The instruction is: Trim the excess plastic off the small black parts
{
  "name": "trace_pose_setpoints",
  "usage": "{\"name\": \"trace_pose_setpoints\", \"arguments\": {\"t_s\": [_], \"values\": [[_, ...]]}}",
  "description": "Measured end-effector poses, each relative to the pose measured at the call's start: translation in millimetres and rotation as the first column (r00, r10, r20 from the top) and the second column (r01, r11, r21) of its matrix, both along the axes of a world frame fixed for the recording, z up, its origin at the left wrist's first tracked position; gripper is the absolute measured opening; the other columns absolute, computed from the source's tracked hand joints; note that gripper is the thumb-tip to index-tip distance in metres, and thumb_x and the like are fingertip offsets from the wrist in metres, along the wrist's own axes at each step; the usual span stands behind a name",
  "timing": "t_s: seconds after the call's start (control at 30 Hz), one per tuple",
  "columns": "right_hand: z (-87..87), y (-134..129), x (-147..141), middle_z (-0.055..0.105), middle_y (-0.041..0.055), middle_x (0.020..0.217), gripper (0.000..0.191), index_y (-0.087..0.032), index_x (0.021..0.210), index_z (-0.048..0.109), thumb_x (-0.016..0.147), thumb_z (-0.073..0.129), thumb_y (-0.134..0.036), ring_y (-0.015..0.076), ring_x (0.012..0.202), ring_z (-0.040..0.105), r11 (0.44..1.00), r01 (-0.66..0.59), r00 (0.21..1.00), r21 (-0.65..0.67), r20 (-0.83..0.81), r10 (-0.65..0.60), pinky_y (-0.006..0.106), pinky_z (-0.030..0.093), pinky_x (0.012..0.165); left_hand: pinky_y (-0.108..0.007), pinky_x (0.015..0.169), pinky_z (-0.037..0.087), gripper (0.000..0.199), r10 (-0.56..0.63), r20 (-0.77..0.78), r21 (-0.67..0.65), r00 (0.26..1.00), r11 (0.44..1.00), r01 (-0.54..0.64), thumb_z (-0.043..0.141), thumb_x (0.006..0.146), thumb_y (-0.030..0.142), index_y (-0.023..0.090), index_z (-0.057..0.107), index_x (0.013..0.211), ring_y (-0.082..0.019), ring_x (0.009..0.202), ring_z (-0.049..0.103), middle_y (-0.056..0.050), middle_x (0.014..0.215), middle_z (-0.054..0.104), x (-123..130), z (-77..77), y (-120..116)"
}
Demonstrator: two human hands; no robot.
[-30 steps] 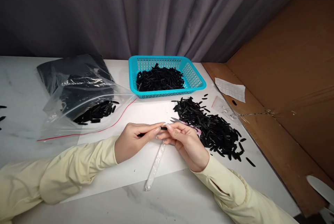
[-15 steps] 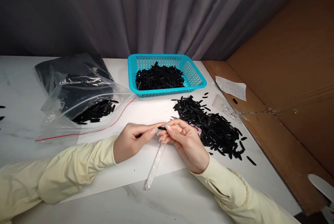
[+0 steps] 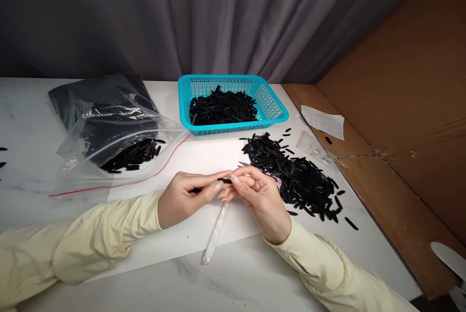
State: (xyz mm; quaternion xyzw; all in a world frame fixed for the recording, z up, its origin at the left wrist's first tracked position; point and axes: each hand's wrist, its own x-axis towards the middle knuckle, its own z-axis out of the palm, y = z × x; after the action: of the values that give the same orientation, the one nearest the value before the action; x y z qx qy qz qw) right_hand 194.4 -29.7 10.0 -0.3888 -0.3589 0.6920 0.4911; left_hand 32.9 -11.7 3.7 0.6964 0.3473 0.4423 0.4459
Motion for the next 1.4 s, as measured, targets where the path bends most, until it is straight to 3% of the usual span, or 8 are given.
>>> {"name": "trace_pose_setpoints", "arguments": {"t_s": [0.2, 0.7, 0.8, 0.9, 1.07, 1.2, 1.3, 1.4], "values": [[-0.3, 0.3, 0.3, 0.067, -0.0002, 0.061, 0.017, -0.017, 0.080, 0.056, 0.076, 0.066, -0.029, 0.0139, 0.058, 0.066, 1.000, -0.006, 1.000, 0.003, 0.010, 0.006, 0.029, 0.054, 0.064, -0.014, 0.063, 0.055, 0.025, 0.005, -0.006, -0.023, 1.000, 1.000, -0.005, 0.055, 0.080, 0.010, 0.006, 0.067, 0.101, -0.013, 0.069, 0.069, -0.007, 0.089, 0.072, 0.2, 2.1, -0.1], [1.2, -0.7, -0.1, 0.067, -0.0007, 0.063, 0.017, -0.017, 0.081, 0.056, 0.076, 0.066, -0.030, 0.0140, 0.061, 0.066, 0.999, 0.019, 0.999, 0.038, 0.038, -0.021, 0.029, 0.054, 0.066, -0.018, 0.033, 0.033, 0.030, 0.000, -0.024, 0.043, 1.000, 0.999, 0.001, 0.052, 0.080, 0.011, 0.007, 0.066, 0.106, -0.005, 0.038, 0.043, -0.003, 0.067, 0.071, 0.3, 0.6, -2.1], [1.9, -3.3, 0.4, 0.068, -0.0004, 0.063, 0.015, -0.017, 0.082, 0.056, 0.077, 0.065, -0.029, 0.0135, 0.059, 0.066, 0.998, 0.022, 0.997, 0.066, 0.077, -0.027, 0.029, 0.055, 0.066, -0.019, 0.035, 0.030, 0.030, -0.008, -0.012, -0.050, 1.000, 0.999, 0.008, 0.053, 0.079, 0.014, 0.009, 0.067, 0.105, -0.006, 0.039, 0.039, -0.001, 0.059, 0.067, -0.4, 0.5, -1.8], [9.9, 3.5, 3.6, 0.069, 0.0009, 0.064, 0.011, -0.017, 0.083, 0.057, 0.079, 0.063, -0.026, 0.0139, 0.061, 0.066, 0.987, 0.070, 0.978, 0.148, 0.183, -0.097, 0.030, 0.056, 0.066, -0.019, 0.036, 0.027, 0.036, -0.041, 0.089, -0.318, 0.995, 0.946, 0.068, 0.050, 0.082, 0.023, 0.008, 0.063, 0.112, -0.006, 0.039, 0.034, 0.002, 0.048, 0.053, -2.8, 1.3, 2.3], [38.2, 63.8, 14.7, 0.068, 0.0006, 0.070, 0.007, -0.020, 0.082, 0.057, 0.079, 0.061, -0.024, 0.0146, 0.065, 0.066, 0.850, 0.153, 0.861, 0.504, 0.354, -0.366, 0.032, 0.055, 0.070, -0.020, 0.031, 0.015, 0.052, -0.019, 0.370, -0.622, 0.929, 0.737, 0.263, 0.035, 0.083, 0.035, 0.006, 0.048, 0.126, -0.007, 0.034, 0.037, -0.003, 0.061, 0.057, -6.7, 4.3, 15.2], [54.6, 103.8, 19.3, 0.067, 0.0043, 0.099, 0.015, -0.020, 0.090, 0.058, 0.076, 0.063, -0.016, 0.0195, 0.097, 0.062, 0.744, -0.161, 0.725, 0.648, 0.589, -0.357, 0.037, 0.049, 0.086, -0.020, 0.030, 0.008, 0.058, -0.078, 0.387, -0.665, 0.919, 0.667, 0.336, 0.028, 0.085, 0.043, 0.009, 0.040, 0.130, -0.009, 0.029, 0.045, -0.011, 0.073, 0.065, -7.6, 5.4, 19.3], [55.8, 87.6, 12.6, 0.065, 0.0073, 0.103, 0.013, -0.019, 0.092, 0.062, 0.080, 0.059, -0.014, 0.0218, 0.100, 0.058, 0.634, -0.418, 0.558, 0.651, 0.735, -0.387, 0.041, 0.044, 0.090, -0.019, 0.029, 0.006, 0.057, -0.097, 0.396, -0.677, 0.913, 0.641, 0.362, 0.027, 0.085, 0.047, 0.013, 0.040, 0.129, -0.009, 0.029, 0.048, -0.013, 0.080, 0.067, -7.9, 3.8, 19.0], [45.5, 49.9, 0.2, 0.066, 0.0068, 0.090, 0.013, -0.019, 0.092, 0.063, 0.081, 0.058, -0.015, 0.0217, 0.091, 0.056, 0.500, -0.632, 0.532, 0.591, 0.801, -0.275, 0.039, 0.046, 0.083, -0.019, 0.029, 0.008, 0.051, -0.088, 0.431, -0.676, 0.898, 0.628, 0.386, 0.028, 0.085, 0.046, 0.015, 0.046, 0.122, -0.009, 0.028, 0.048, -0.011, 0.082, 0.068, -8.1, 0.4, 18.1]]}}
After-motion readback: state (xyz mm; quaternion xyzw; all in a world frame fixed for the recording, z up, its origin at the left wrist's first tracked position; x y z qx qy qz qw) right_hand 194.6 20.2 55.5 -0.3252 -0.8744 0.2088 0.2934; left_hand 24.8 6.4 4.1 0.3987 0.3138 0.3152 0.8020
